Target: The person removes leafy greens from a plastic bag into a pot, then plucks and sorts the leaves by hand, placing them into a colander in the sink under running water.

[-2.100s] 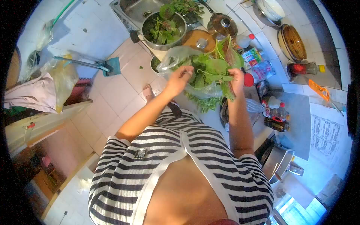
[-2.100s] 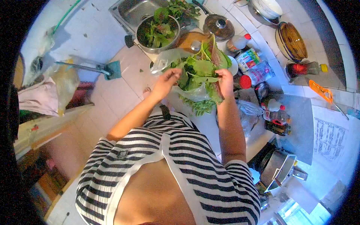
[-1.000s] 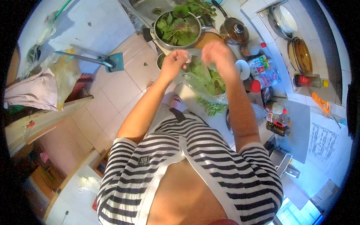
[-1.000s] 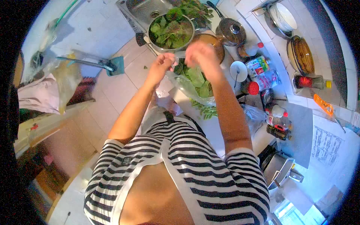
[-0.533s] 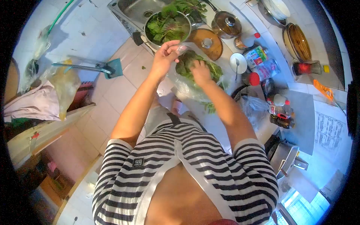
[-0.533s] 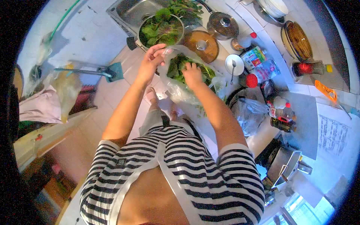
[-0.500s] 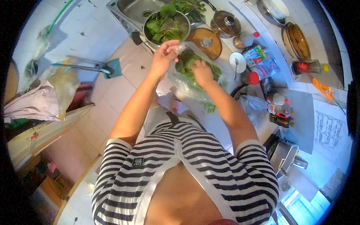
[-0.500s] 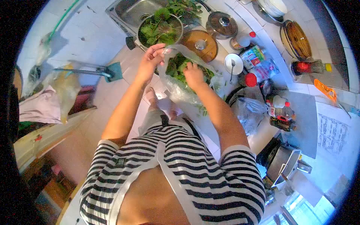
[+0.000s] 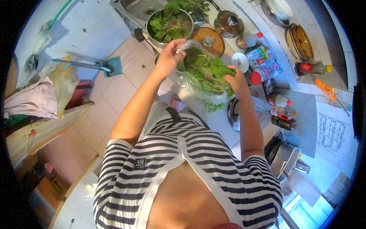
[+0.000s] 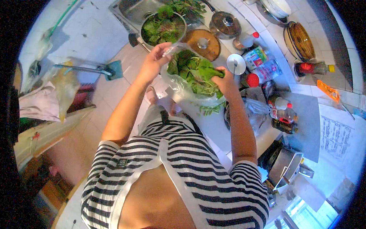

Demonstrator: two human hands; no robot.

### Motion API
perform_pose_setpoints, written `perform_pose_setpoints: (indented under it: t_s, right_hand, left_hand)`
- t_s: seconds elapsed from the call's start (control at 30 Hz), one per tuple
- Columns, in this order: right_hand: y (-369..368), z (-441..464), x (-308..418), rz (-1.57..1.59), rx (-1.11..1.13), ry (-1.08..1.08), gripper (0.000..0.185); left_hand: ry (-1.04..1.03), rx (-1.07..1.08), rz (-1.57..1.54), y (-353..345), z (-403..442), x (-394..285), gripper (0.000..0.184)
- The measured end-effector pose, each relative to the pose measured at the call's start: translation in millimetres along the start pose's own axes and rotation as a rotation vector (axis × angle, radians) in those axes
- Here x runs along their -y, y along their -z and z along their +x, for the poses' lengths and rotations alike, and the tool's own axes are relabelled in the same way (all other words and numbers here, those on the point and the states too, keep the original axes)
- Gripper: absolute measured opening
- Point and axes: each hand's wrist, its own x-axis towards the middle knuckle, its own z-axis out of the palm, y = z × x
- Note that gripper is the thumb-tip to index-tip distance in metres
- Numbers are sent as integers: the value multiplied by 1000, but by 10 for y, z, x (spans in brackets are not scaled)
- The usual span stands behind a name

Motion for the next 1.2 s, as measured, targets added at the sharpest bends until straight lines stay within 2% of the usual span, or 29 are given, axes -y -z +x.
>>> perform_pose_setpoints:
  t_s: [0.03, 0.07, 0.1, 0.13, 0.17, 0.2, 0.27, 0.3, 0.37, 0.43, 0.5, 0.53, 0.6, 0.63, 0.67, 0.7, 0.73, 0.77, 0.8, 0.83, 0.87, 0.9, 0.93, 1.0, 1.03, 1.07, 1.13, 1.17, 1.2]
  right_hand:
    - [63, -66, 245, 304, 41, -124, 33]
    - [101, -74, 354, 303, 44, -121, 33]
    - [139, -81, 431, 527, 69, -132, 32]
    - [184, -98, 515, 749, 91, -143, 31]
    - [195, -140, 624, 855, 73, -141, 30]
    - [223, -120, 602, 853, 68, -132, 30]
    - [264, -50, 504, 925, 56, -293, 28]
    - [277, -11, 480, 1003, 135, -282, 25]
    - [220, 13, 596, 1096, 116, -293, 26]
    - [201, 88, 583, 1251, 168, -296, 27]
    - [184, 107, 688, 1311, 219, -283, 28]
    - [157, 94, 745, 1366, 267, -291, 29]
    - [145, 116, 767, 1427, 320, -246, 30]
    - [145, 141, 757, 1436, 316, -249, 29]
    - [150, 172, 774, 1444, 313, -250, 29]
    - [142, 152, 877, 1409, 240, -249, 30]
    - [140, 165, 943, 1411, 243, -238, 30]
    - [141, 189, 1002, 1460, 263, -184, 31]
    - [131, 209, 1073, 1509, 284, -133, 32]
    - [111, 242, 1210, 1438, 195, -144, 33]
    - [78, 323, 1283, 1439, 205, -132, 33]
    - [43, 425, 1368, 1457, 231, -142, 34]
    - [12, 540, 1464, 1472, 260, -150, 34]
    - [-105, 821, 1612, 1485, 329, -121, 35]
    - [-185, 973, 1700, 1479, 355, -136, 35]
    - [-276, 1149, 1769, 1471, 379, -153, 35]
    - [-531, 1549, 1805, 1436, 438, -236, 36]
    - [-716, 1824, 1755, 1356, 478, -247, 38]
    - [-871, 2004, 1689, 1276, 512, -265, 41]
  left_hand:
    - [-120, -100, 278, -8, -40, 29, 40]
    - [-240, -201, 555, -15, -77, 60, 42]
    - [-241, -203, 552, -60, -143, -13, 42]
    - [-391, -274, 758, -143, -250, -144, 44]
    - [-545, -344, 963, -215, -352, -219, 46]
    - [-556, -344, 960, -259, -426, -187, 46]
    - [-465, -144, 822, -321, -574, -32, 49]
    - [-475, -146, 823, -366, -622, 18, 49]
    - [-279, 42, 609, -498, -674, 97, 54]
    - [-268, 27, 677, -617, -676, 107, 58]
    - [-275, 42, 745, -654, -566, 137, 73]
    - [-281, 41, 750, -681, -543, 189, 73]
    - [-159, 76, 572, -737, -512, 291, 64]
    - [-131, 123, 461, -724, -472, 324, 50]
    - [-143, 122, 465, -671, -413, 383, 50]
    - [10, 72, 251, -588, -361, 464, 42]
    - [162, 23, 36, -611, -323, 259, 34]
    - [207, 17, -202, -626, -334, 43, 26]
    - [199, 17, -198, -616, -300, -151, 26]
    - [212, -8, -309, -555, -242, -300, 27]
    - [223, -33, -418, -492, -178, -462, 29]
    - [257, -95, -412, -445, -106, -659, 31]
    - [193, -54, -421, -334, 19, -721, 32]
    - [246, -210, -441, -135, 224, -911, 33]
    - [216, -212, -453, -63, 316, -1008, 37]
    - [282, -245, -532, 65, 460, -1050, 38]
    - [332, -396, -533, 436, 918, -762, 49]
    - [327, -404, -540, 642, 1151, -579, 49]
    - [371, -317, -586, 828, 1351, -374, 59]
